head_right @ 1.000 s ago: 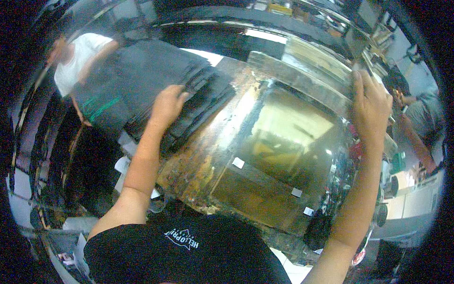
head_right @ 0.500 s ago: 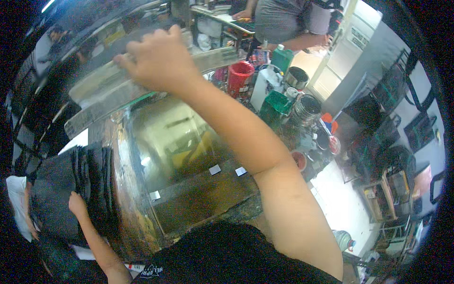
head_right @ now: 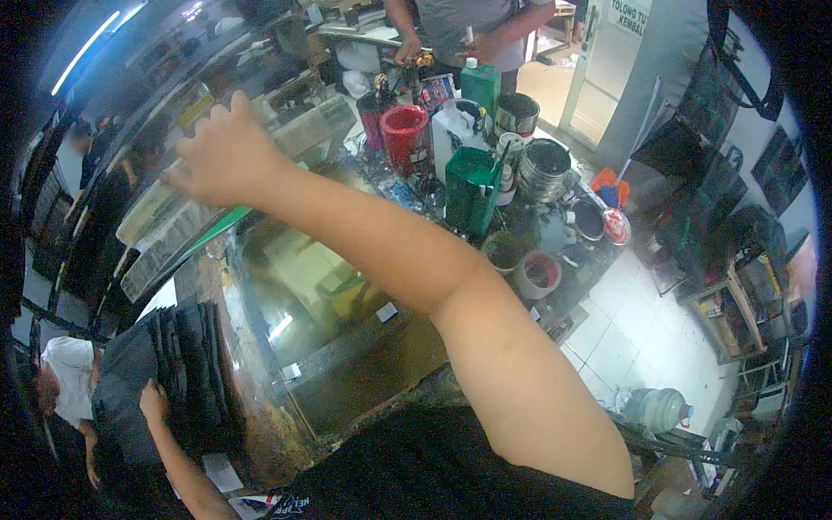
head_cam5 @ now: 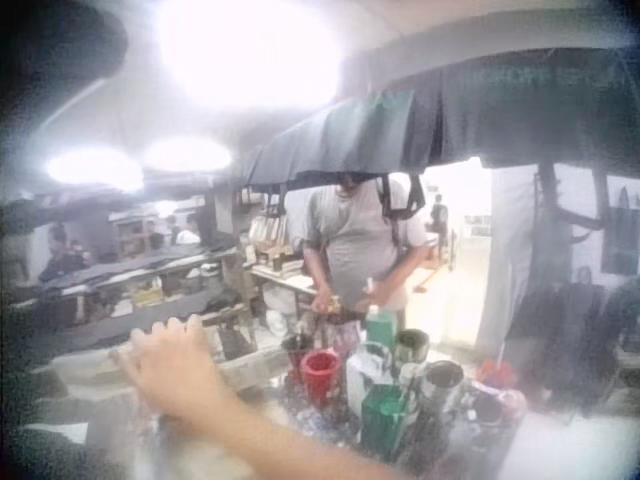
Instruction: The person performs screen printing on black tote bags by placing a bag on the printing surface, lowering a screen, and using a squeegee to apply green ink through the stencil multiple times.
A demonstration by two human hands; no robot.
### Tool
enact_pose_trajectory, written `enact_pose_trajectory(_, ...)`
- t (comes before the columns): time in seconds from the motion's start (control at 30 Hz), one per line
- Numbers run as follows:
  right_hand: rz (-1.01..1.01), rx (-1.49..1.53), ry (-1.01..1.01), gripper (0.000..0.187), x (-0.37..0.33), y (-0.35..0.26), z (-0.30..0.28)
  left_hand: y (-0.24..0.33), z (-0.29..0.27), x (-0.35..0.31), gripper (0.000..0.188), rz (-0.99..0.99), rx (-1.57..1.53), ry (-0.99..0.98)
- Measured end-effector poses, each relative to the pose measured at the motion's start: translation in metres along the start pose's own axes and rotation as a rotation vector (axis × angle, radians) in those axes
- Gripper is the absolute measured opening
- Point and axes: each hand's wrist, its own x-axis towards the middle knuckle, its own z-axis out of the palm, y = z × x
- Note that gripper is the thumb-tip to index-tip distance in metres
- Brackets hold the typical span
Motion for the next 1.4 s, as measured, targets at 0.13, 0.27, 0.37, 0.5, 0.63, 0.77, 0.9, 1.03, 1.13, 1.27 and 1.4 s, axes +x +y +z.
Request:
enact_pose_trajectory(0.13, -0.005, -0.028, 0.021, 0.058, 0.003, 0.004, 0.005, 0.016, -0.068, 0.03, 0.039, 0.211, -0.459, -0.035)
enact_pose_trajectory(0.27, 0.004, -0.035, 0.026, 0.059, 0.002, 0.003, 0.008, 0.138, -0.107, 0.015, 0.044, 0.359, -0.746, -0.204)
enact_pose_trajectory(0.37, 0.01, -0.005, -0.057, 0.06, 0.005, -0.003, 0.004, 0.224, -0.064, 0.015, 0.045, 0.422, -0.753, -0.149)
enact_pose_trajectory(0.5, 0.007, -0.044, -0.022, 0.062, 0.003, 0.003, 0.006, 0.37, -0.061, 0.021, 0.031, 0.463, -1.026, -0.031)
enact_pose_trajectory(0.63, -0.009, -0.07, -0.009, 0.065, 0.003, 0.006, 0.004, 0.5, -0.073, 0.038, 0.032, 0.425, -1.056, -0.021)
enact_pose_trajectory(0.77, 0.0, 0.011, -0.244, 0.062, 0.019, -0.01, -0.013, 0.567, -0.058, 0.041, 0.051, 0.577, -1.036, 0.01)
enact_pose_trajectory(0.9, 0.029, 0.11, -0.472, 0.068, 0.021, -0.004, -0.026, 0.537, -0.058, -0.023, 0.075, 0.761, -0.788, 0.084)
enact_pose_trajectory(1.03, 0.033, 0.009, -0.423, 0.069, 0.023, -0.003, -0.014, 0.46, -0.07, -0.104, 0.092, 0.461, -0.536, -0.067)
enact_pose_trajectory(1.13, 0.061, 0.048, -0.494, 0.068, 0.038, 0.001, -0.016, 0.45, -0.052, -0.126, 0.094, 0.476, -0.541, -0.019)
enact_pose_trajectory(1.27, 0.063, -0.044, -0.396, 0.066, 0.041, -0.002, -0.008, 0.467, -0.039, -0.093, 0.09, 0.58, -0.593, 0.106)
enact_pose_trajectory(1.4, 0.03, -0.026, -0.407, 0.065, 0.034, -0.003, -0.01, 0.49, -0.048, -0.078, 0.091, 0.614, -0.554, 0.086)
